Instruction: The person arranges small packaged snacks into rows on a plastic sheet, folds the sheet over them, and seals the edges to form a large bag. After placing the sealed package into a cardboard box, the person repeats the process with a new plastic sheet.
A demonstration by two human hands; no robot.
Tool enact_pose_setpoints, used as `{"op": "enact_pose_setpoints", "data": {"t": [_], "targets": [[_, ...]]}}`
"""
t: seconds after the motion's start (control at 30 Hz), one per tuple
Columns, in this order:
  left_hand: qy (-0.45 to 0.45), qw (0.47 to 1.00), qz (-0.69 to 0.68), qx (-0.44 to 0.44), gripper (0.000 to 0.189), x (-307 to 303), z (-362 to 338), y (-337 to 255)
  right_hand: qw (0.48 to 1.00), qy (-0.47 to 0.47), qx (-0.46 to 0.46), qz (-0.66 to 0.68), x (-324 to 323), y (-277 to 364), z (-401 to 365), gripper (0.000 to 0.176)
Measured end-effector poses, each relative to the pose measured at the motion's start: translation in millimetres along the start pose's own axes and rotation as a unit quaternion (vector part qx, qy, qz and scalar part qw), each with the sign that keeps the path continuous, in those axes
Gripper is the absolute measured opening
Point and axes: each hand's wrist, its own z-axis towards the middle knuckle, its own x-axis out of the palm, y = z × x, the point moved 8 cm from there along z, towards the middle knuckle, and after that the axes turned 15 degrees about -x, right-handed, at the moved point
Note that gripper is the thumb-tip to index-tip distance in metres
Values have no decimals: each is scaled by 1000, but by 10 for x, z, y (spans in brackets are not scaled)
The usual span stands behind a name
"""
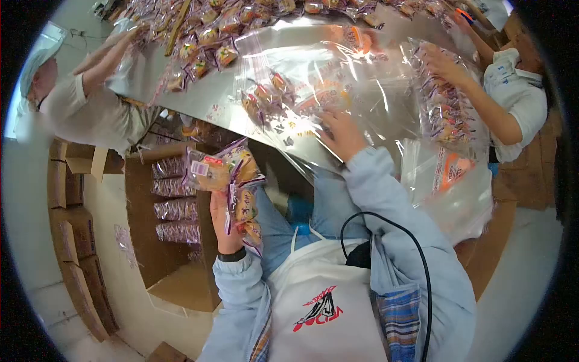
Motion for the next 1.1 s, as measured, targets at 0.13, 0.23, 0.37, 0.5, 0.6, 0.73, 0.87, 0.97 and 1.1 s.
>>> {"op": "enact_pose_setpoints", "data": {"t": [0.13,0.23,0.37,0.5,0.6,0.73,0.87,0.97,1.1], "targets": [[86,994,-37,-53,54,115,-73,171,997,14,66,44,-685,313,-612,20],[126,985,-75,-87,62,213,-75,304,998,35,48,26,-1085,405,-1043,15],[175,976,-70,-106,64,657,-193,262,983,-155,36,97,-1835,710,-1264,22],[284,954,69,-61,33,1161,-357,433,946,-181,84,254,-2008,1260,-579,60],[323,934,141,-57,27,1534,-467,445,948,-85,79,295,-1788,1471,-318,88],[307,939,150,-32,31,1490,-480,533,962,-10,53,269,-1488,1398,-302,91],[248,955,163,-2,42,1351,-419,447,835,-198,170,485,-1274,1196,-512,91],[207,957,195,52,48,1266,-394,365,803,-308,206,467,-1391,1042,-568,91],[175,922,308,158,43,1318,-502,89,972,-218,88,23,-1550,1294,-353,66]]}}
